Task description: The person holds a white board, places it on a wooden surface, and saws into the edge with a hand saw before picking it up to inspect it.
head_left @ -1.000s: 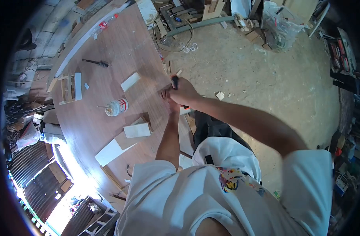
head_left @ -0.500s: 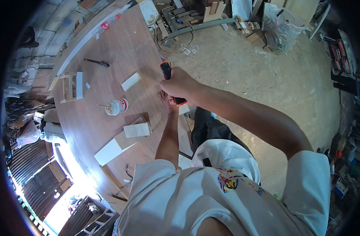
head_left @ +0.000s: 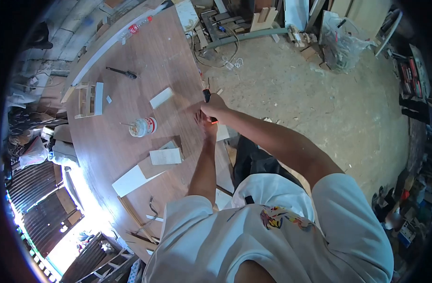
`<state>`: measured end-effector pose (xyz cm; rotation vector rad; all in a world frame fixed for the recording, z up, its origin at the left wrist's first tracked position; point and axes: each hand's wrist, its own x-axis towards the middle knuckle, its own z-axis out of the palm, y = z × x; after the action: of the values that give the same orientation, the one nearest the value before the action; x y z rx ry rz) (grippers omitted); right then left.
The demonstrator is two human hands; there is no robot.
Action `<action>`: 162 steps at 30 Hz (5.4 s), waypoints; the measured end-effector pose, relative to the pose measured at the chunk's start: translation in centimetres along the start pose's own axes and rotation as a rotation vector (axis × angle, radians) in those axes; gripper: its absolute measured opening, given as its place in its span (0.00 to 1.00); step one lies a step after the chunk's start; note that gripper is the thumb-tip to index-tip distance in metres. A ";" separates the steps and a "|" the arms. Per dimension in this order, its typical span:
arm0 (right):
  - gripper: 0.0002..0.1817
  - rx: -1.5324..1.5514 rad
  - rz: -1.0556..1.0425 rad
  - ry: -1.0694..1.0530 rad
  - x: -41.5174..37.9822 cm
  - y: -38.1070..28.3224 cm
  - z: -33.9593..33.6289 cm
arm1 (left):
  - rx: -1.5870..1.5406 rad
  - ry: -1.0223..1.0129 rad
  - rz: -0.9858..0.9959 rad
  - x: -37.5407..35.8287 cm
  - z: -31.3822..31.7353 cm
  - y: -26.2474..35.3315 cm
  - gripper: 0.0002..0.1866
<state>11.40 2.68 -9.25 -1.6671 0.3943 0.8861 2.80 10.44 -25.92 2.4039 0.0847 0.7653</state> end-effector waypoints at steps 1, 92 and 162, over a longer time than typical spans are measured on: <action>0.05 -0.046 -0.014 0.036 0.3 0.4 0.5 | 0.055 -0.074 -0.069 -0.1 -0.3 0.2 0.21; 0.09 0.184 -0.488 0.203 -5.1 12.2 0.8 | 0.151 -0.196 -0.193 1.7 -1.8 2.7 0.07; 0.08 0.054 -0.246 -0.182 -18.6 -10.9 -5.9 | 0.218 -0.246 -0.241 0.0 -0.4 -0.4 0.18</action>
<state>8.48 -3.20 12.11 -1.5322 0.0851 0.8261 2.62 11.00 -25.96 2.6107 0.3678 0.3626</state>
